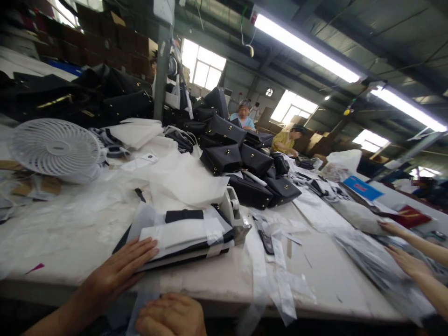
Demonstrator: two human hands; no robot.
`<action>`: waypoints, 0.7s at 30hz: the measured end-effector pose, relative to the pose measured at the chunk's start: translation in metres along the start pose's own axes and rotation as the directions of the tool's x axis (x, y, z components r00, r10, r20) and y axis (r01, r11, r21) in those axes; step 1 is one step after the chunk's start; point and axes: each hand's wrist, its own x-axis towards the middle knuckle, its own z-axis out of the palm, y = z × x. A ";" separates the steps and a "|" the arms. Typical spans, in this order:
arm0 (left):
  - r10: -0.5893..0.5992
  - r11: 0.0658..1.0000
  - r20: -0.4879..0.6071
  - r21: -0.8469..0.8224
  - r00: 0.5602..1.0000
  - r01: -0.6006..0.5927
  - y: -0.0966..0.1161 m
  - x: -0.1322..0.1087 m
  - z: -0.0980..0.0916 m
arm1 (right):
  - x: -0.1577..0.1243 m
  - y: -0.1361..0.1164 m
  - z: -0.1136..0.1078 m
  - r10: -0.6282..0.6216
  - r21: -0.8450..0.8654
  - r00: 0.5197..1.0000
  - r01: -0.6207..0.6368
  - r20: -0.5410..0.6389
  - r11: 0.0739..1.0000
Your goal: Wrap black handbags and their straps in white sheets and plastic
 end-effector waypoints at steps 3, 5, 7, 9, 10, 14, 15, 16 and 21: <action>-0.035 0.998 0.000 -0.056 0.999 0.035 0.002 0.001 -0.002 | 0.010 -0.005 -0.024 0.050 0.129 0.985 -0.072 0.167 0.989; -0.067 0.995 0.027 -0.074 0.997 0.069 0.003 0.002 -0.003 | 0.014 -0.007 -0.033 0.107 0.186 0.968 -0.150 0.226 0.971; -0.074 0.994 0.062 -0.079 0.995 0.079 0.004 0.001 -0.004 | 0.017 -0.009 -0.039 0.144 0.181 0.954 -0.195 0.262 0.964; -0.063 0.995 0.070 -0.073 0.996 0.068 0.005 0.000 -0.005 | 0.022 -0.009 -0.042 0.133 0.120 0.951 -0.172 0.279 0.978; -0.050 0.996 0.065 -0.069 0.997 0.055 0.005 -0.001 -0.005 | 0.025 -0.009 -0.044 0.119 0.090 0.951 -0.150 0.285 0.985; -0.079 0.993 0.038 -0.086 0.996 0.082 0.009 -0.008 -0.006 | 0.039 -0.006 -0.050 0.104 0.060 0.955 -0.125 0.276 0.990; -0.095 0.990 0.037 -0.097 0.995 0.098 0.010 -0.009 -0.005 | 0.042 -0.004 -0.051 0.111 0.071 0.956 -0.135 0.272 0.988; -0.111 0.988 0.036 -0.108 0.993 0.114 0.011 -0.010 -0.005 | 0.046 -0.003 -0.051 0.121 0.082 0.956 -0.147 0.266 0.986; -0.153 0.976 0.003 -0.158 0.988 0.152 0.011 -0.016 -0.001 | 0.054 0.002 -0.048 0.158 0.145 0.953 -0.200 0.259 0.969</action>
